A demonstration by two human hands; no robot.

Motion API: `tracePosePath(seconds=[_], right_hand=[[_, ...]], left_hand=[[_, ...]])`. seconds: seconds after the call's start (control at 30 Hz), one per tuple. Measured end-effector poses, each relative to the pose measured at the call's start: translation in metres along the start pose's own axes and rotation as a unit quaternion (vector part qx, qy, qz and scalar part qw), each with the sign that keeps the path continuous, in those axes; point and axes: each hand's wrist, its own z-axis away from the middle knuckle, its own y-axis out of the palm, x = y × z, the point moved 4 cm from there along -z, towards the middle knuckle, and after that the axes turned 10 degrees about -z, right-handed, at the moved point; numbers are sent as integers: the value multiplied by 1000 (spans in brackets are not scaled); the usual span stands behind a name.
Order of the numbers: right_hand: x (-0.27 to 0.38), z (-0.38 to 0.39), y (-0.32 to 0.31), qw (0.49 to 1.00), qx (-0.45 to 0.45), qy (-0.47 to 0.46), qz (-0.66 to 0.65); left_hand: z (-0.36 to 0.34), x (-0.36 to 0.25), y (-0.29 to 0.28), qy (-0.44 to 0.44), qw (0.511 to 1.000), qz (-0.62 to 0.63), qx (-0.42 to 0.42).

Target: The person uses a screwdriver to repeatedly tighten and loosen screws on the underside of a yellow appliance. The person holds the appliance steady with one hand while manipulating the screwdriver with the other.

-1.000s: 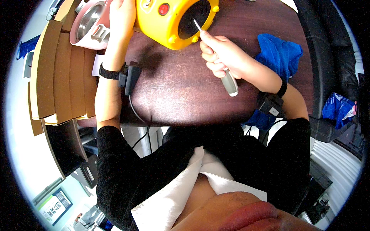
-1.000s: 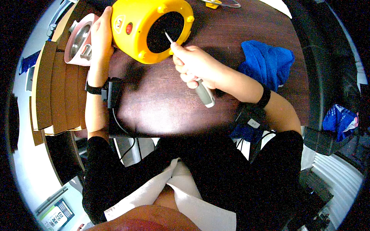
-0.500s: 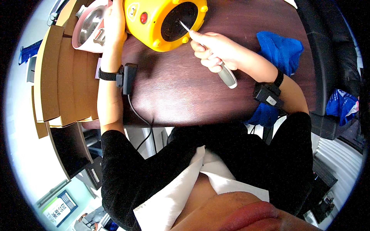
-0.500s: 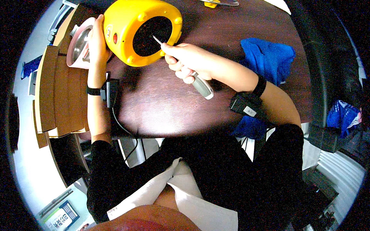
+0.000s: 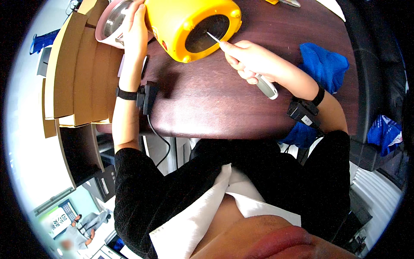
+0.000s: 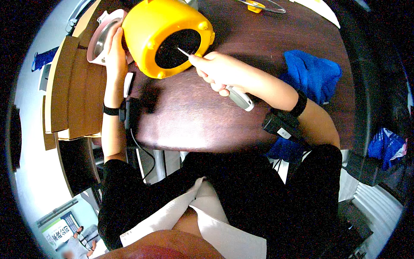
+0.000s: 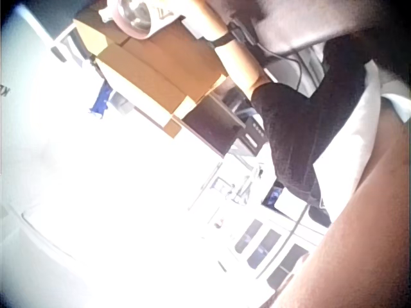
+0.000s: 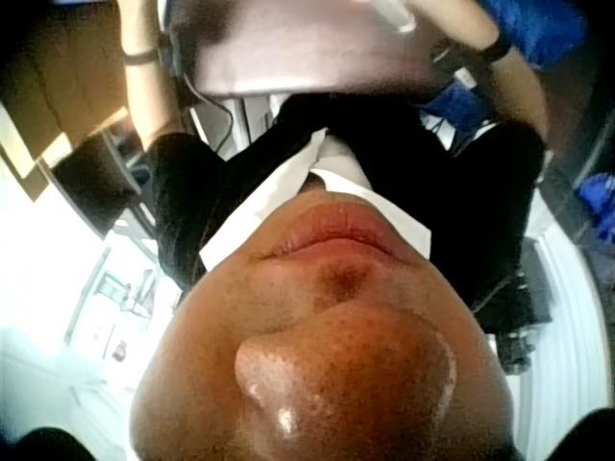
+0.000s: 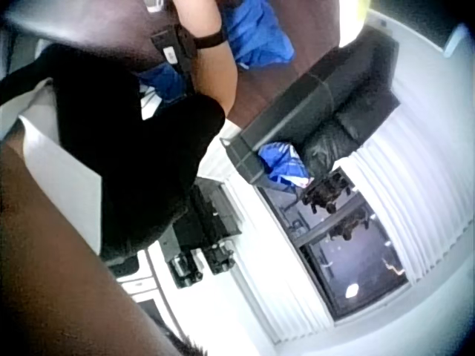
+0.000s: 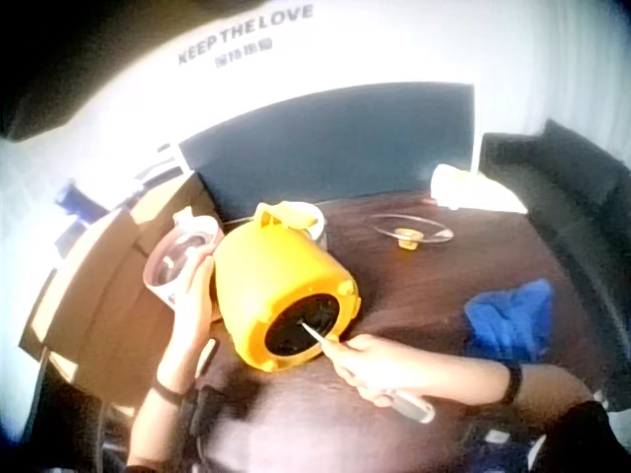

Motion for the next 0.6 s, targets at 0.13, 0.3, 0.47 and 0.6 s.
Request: tracePosePath(seconds=[0.13,0.3,0.47,0.6], right_hand=[[-8,0,-3,999,-6,7,33],[3,16,-2,999,-18,-25,36],[5,27,-2,997,-40,-11,64],[16,27,6,993,-45,-12,107]], left_hand=[[3,21,-1,-92,995,37,4],[22,-5,14,-145,982,109,-43],[44,-33,15,-171,960,221,-1],[43,-2,12,-159,963,211,-45]])
